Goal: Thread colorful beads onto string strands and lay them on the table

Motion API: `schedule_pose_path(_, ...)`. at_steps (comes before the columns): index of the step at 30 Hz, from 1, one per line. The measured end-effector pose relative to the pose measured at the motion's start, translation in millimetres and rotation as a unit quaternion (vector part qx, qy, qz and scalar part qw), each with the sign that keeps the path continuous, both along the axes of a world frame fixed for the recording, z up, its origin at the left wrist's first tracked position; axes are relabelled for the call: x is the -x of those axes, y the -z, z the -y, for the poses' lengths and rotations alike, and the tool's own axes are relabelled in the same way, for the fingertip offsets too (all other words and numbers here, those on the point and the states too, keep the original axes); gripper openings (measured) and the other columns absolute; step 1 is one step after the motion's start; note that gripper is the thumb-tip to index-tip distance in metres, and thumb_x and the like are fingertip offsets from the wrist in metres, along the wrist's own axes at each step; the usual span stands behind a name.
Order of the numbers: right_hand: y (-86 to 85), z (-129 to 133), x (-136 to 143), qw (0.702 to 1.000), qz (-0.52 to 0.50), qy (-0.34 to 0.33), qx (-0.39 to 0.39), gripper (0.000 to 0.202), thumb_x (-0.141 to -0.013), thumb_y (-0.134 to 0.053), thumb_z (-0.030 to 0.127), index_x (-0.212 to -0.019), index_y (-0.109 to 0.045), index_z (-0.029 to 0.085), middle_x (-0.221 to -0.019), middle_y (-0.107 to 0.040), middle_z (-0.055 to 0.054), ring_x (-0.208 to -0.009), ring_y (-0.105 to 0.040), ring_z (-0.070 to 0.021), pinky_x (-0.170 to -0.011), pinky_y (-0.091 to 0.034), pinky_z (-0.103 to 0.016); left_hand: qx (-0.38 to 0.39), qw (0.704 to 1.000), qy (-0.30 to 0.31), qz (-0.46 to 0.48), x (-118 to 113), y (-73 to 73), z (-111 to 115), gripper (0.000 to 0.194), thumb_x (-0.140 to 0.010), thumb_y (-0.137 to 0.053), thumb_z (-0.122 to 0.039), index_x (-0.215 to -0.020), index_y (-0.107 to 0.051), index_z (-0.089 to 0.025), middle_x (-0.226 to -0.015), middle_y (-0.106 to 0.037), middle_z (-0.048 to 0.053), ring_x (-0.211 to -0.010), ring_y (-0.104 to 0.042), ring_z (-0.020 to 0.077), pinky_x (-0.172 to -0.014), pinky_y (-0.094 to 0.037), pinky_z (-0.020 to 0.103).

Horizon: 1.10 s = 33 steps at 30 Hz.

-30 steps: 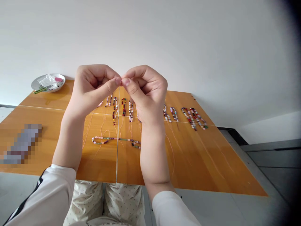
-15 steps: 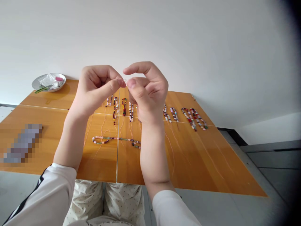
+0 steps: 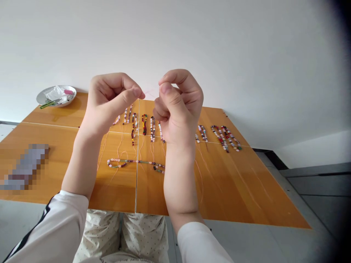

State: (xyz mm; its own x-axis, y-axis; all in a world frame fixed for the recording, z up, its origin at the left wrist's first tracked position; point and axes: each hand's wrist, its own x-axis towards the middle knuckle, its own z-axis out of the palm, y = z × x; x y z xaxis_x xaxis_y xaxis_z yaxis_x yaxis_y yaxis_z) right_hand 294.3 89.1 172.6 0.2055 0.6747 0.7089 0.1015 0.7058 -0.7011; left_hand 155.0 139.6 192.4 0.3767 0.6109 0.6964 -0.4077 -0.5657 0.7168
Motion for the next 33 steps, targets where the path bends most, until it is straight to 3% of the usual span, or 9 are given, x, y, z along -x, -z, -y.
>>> schedule_pose_path(4, -0.5, 0.5, 0.0, 0.999, -0.025, -0.019, 0.008, 0.035, -0.090, -0.059, 0.063, -0.089, -0.052, 0.029, -0.054, -0.025, 0.006, -0.043, -0.016, -0.0099, -0.040, -0.016, -0.030, -0.038, 0.998, -0.034, 0.044, -5.8, 1.7, -1.1, 0.020, -0.080, -0.076, -0.029, -0.064, -0.068, -0.021, -0.043, -0.039, -0.005, -0.037, -0.017, 0.0035, -0.035, -0.009, 0.029)
schedule_pose_path(8, -2.5, 1.8, 1.3, 0.998, -0.049, -0.039, 0.010, 0.036, -0.086, -0.064, 0.064, -0.087, -0.052, 0.029, -0.054, -0.023, 0.006, -0.044, -0.013, -0.0103, -0.039, -0.014, -0.031, -0.066, 0.993, -0.045, 0.083, -7.8, 0.6, 0.2, 0.027, -0.085, -0.072, -0.032, -0.062, -0.062, -0.020, -0.044, -0.024, -0.007, -0.036, -0.015, 0.0027, -0.034, -0.011, 0.025)
schedule_pose_path(14, -1.1, 0.4, -1.4, 0.999, -0.014, 0.003, 0.036, 0.046, -0.084, -0.057, 0.074, -0.091, -0.053, 0.029, -0.054, -0.025, 0.006, -0.044, -0.017, -0.0097, -0.039, -0.019, -0.029, -0.113, 0.986, 0.003, 0.121, -7.0, 2.9, -9.8, 0.027, -0.089, -0.068, -0.027, -0.067, -0.057, -0.018, -0.044, -0.021, -0.008, -0.036, -0.014, 0.0019, -0.033, -0.010, 0.024)
schedule_pose_path(18, 3.4, -5.4, -4.7, 0.998, 0.044, 0.034, 0.030, 0.049, -0.087, -0.048, 0.077, -0.096, -0.051, 0.028, -0.056, -0.025, 0.006, -0.043, -0.019, -0.0085, -0.039, -0.021, -0.028, -0.153, 0.976, 0.072, 0.138, -6.3, 9.4, -25.4, 0.024, -0.088, -0.070, -0.026, -0.072, -0.056, -0.017, -0.044, -0.025, -0.009, -0.034, -0.017, 0.0009, -0.033, -0.012, 0.024)
schedule_pose_path(25, 0.9, -4.9, -1.5, 1.000, 0.004, -0.015, -0.004, 0.039, -0.089, -0.057, 0.066, -0.089, -0.051, 0.028, -0.056, -0.025, 0.007, -0.042, -0.021, -0.0081, -0.036, -0.020, -0.027, -0.094, 0.991, 0.043, 0.084, -1.6, 15.2, -27.2, 0.028, -0.087, -0.070, -0.039, -0.075, -0.052, -0.020, -0.047, -0.032, -0.008, -0.038, -0.020, 0.0044, -0.038, -0.013, 0.030)
schedule_pose_path(31, 0.9, -5.2, -3.9, 0.999, -0.022, -0.020, -0.039, 0.037, -0.088, -0.061, 0.063, -0.087, -0.053, 0.028, -0.056, -0.025, 0.007, -0.042, -0.016, -0.0075, -0.036, -0.017, -0.026, -0.045, 0.996, -0.002, 0.077, 2.0, 7.7, -12.8, 0.032, -0.085, -0.071, -0.045, -0.072, -0.051, -0.022, -0.047, -0.025, -0.008, -0.037, -0.014, 0.0060, -0.037, -0.011, 0.030)
schedule_pose_path(33, 0.2, -3.5, -4.7, 0.999, -0.012, 0.006, -0.030, 0.037, -0.089, -0.058, 0.065, -0.087, -0.055, 0.027, -0.055, -0.025, 0.007, -0.042, -0.016, -0.0079, -0.037, -0.017, -0.027, -0.033, 0.997, -0.006, 0.065, 2.5, 3.8, -7.7, 0.032, -0.084, -0.071, -0.044, -0.070, -0.050, -0.023, -0.046, -0.024, -0.007, -0.036, -0.013, 0.0062, -0.036, -0.011, 0.030)
